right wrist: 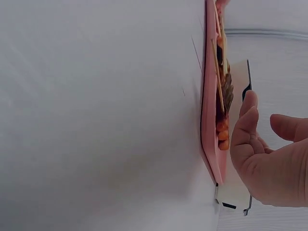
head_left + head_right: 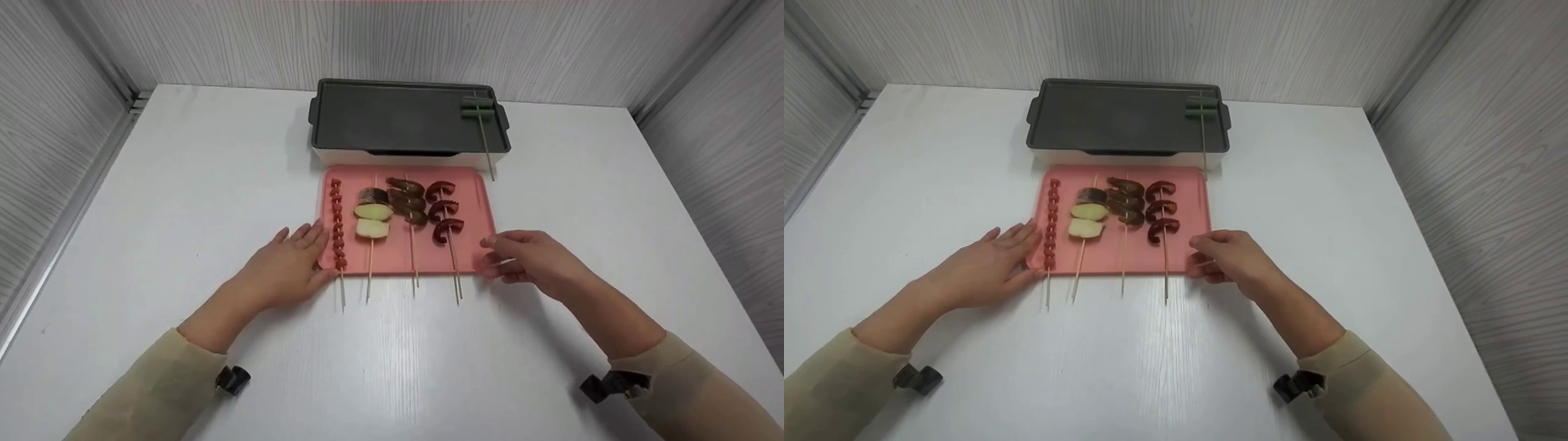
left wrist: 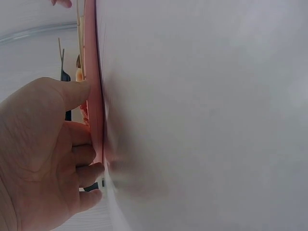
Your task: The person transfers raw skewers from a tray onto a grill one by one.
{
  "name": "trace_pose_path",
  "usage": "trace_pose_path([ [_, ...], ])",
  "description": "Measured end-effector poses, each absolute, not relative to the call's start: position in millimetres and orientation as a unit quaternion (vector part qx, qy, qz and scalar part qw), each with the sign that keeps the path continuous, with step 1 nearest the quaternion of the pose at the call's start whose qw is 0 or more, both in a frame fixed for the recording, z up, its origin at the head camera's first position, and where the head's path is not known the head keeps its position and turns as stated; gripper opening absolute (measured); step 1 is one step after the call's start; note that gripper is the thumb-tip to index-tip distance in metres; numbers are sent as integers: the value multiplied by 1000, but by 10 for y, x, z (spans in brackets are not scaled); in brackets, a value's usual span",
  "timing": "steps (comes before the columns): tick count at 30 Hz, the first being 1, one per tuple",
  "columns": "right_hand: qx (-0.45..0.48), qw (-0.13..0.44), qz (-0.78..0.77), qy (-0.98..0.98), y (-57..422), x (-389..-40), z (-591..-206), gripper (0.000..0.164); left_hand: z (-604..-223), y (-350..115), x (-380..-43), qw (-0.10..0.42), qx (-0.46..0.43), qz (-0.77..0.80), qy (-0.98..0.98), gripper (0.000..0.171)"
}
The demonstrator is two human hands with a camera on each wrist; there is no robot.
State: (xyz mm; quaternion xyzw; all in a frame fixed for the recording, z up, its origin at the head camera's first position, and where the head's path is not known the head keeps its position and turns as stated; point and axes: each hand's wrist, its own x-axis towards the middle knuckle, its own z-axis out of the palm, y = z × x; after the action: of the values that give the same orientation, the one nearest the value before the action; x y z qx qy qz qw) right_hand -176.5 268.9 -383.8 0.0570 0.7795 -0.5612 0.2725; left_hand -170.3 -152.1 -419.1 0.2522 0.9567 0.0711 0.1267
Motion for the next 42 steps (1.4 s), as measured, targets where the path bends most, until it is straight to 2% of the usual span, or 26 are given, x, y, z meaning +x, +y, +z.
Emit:
trace_pose_path([
  [15, 81, 322, -575, 748, 2432, -1441, -4048, 40, -4194, -1543, -1697, 129, 246, 82, 957, 76],
  [26, 86, 346, -589, 725, 2304, -1423, -4150, 35, -4195, -1534, -1694, 131, 249, 76, 956, 76],
  [42, 67, 346, -603, 715, 2336, -1400, -4150, 34, -4194, -1530, -1699, 126, 247, 72, 958, 76],
])
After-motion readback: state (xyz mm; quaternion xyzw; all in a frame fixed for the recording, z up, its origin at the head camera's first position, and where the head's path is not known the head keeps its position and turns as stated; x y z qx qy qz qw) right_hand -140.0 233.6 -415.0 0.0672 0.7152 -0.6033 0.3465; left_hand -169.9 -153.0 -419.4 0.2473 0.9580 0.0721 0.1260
